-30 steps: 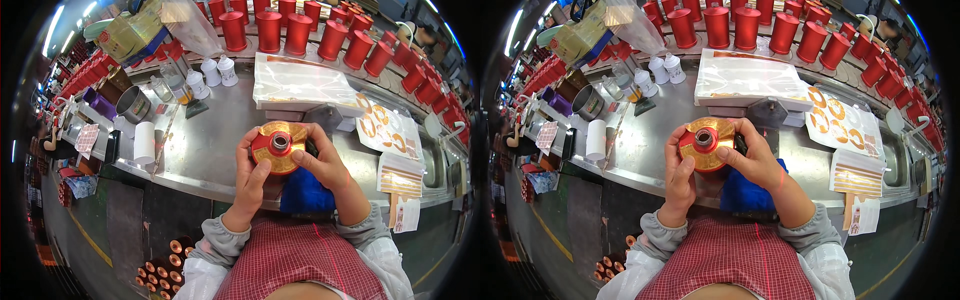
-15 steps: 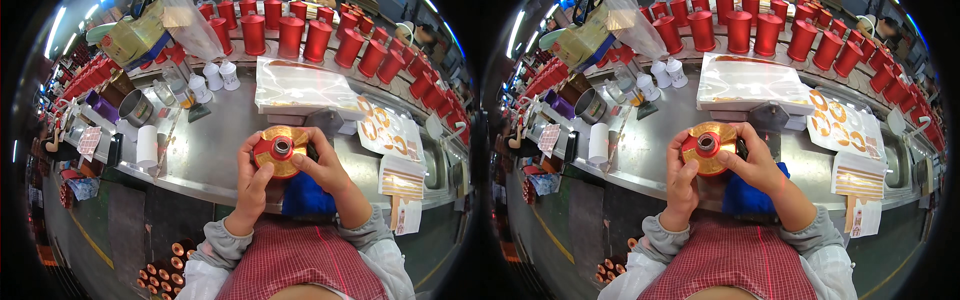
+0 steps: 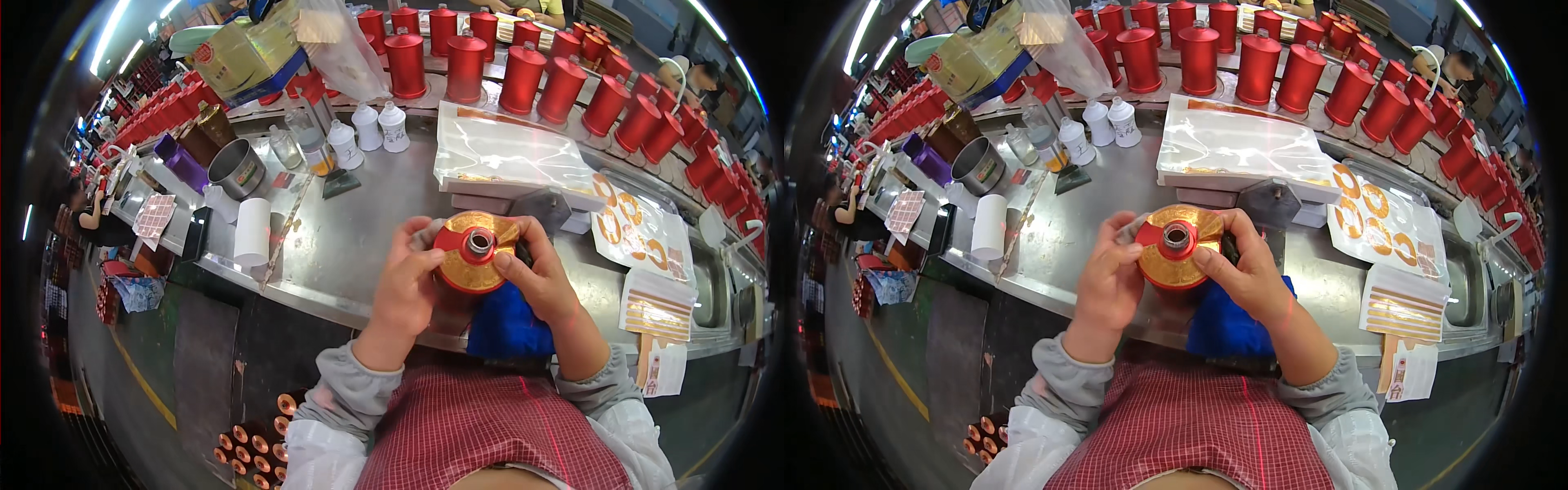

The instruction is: The person applies gold decorative stickers to the top and sides of red cylindrical cans. They wipe the can surfaces with a cloth, peel stickers from backing sheets, and smooth them onto the cans. The process is repeated for multiple cans on a stainless steel workbench.

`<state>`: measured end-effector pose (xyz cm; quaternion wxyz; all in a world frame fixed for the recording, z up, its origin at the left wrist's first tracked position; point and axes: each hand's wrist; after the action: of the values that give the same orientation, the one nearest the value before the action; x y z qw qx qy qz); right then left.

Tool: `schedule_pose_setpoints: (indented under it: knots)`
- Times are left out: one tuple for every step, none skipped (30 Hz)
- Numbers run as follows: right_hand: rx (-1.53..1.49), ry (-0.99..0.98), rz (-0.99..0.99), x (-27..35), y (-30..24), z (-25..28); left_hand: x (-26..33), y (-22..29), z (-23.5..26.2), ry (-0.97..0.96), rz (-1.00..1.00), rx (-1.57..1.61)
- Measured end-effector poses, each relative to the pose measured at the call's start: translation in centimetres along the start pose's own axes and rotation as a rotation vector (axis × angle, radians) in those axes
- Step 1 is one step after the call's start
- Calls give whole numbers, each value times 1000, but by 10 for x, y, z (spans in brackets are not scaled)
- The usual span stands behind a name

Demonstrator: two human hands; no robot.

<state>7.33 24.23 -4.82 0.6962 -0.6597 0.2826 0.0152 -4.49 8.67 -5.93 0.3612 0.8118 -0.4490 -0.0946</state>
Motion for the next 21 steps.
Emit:
schedule_pose_setpoints:
  knots:
    - [-9, 9, -5, 1, -2, -1, 4, -17, -1, 102, -233, -101]
    - [-17, 23, -7, 1, -1, 0, 7, -31, -2, 198, -464, -204]
    - [4, 27, 7, -1, 1, -1, 13, -35, -1, 193, -636, -557]
    - [26, 32, 21, -4, 3, -2, 18, -39, -1, 179, -802, -912]
    - [47, 22, 31, -3, 3, -2, 25, -45, -2, 173, -964, -1266]
    - [58, 31, 32, 0, 3, -3, 28, -51, -4, 199, -1009, -1316]
    - [69, 39, 33, 4, 3, -4, 29, -51, 0, 163, -966, -1259]
    - [76, 50, 43, 4, 3, -6, 26, -43, 7, 124, -931, -1209]
    - [93, 74, 59, 4, 5, -8, 22, -39, 11, 85, -896, -1158]
    - [111, 99, 75, 5, 7, -9, 18, -40, 11, 94, -777, -950]
    - [128, 133, 91, 7, 8, -11, 18, -40, 10, 115, -824, -1073]
    - [126, 142, 91, 8, 9, -12, 20, -41, 8, 135, -871, -1195]
    - [125, 151, 91, 9, 9, -13, 23, -43, 4, 155, -918, -1317]
    - [129, 156, 87, 10, 9, -14, 31, -51, -6, 236, -953, -1416]
    - [146, 146, 81, 10, 9, -13, 34, -60, -10, 234, -996, -1448]
    - [164, 136, 75, 9, 8, -11, 33, -61, -11, 230, -1021, -1472]
    - [180, 126, 72, 7, 6, -9, 31, -60, -12, 225, -1049, -1496]
    - [163, 129, 56, 5, 4, -7, 28, -56, -8, 168, -1008, -1431]
    - [141, 120, 48, 3, 3, -4, 27, -50, 1, 112, -966, -1366]
    - [115, 111, 43, 2, 2, 0, 26, -46, 5, 58, -926, -1305]
    - [89, 102, 37, 0, 2, 3, 27, -46, 3, 98, -925, -1353]
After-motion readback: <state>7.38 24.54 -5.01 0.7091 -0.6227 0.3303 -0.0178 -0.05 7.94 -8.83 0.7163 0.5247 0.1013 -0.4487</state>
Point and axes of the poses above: each hand's wrist, its own x-axis away from the middle knuckle, its own z-axis out of the back of the hand, y = z × x, and after that the axes turned 15 degrees about z, right-handed
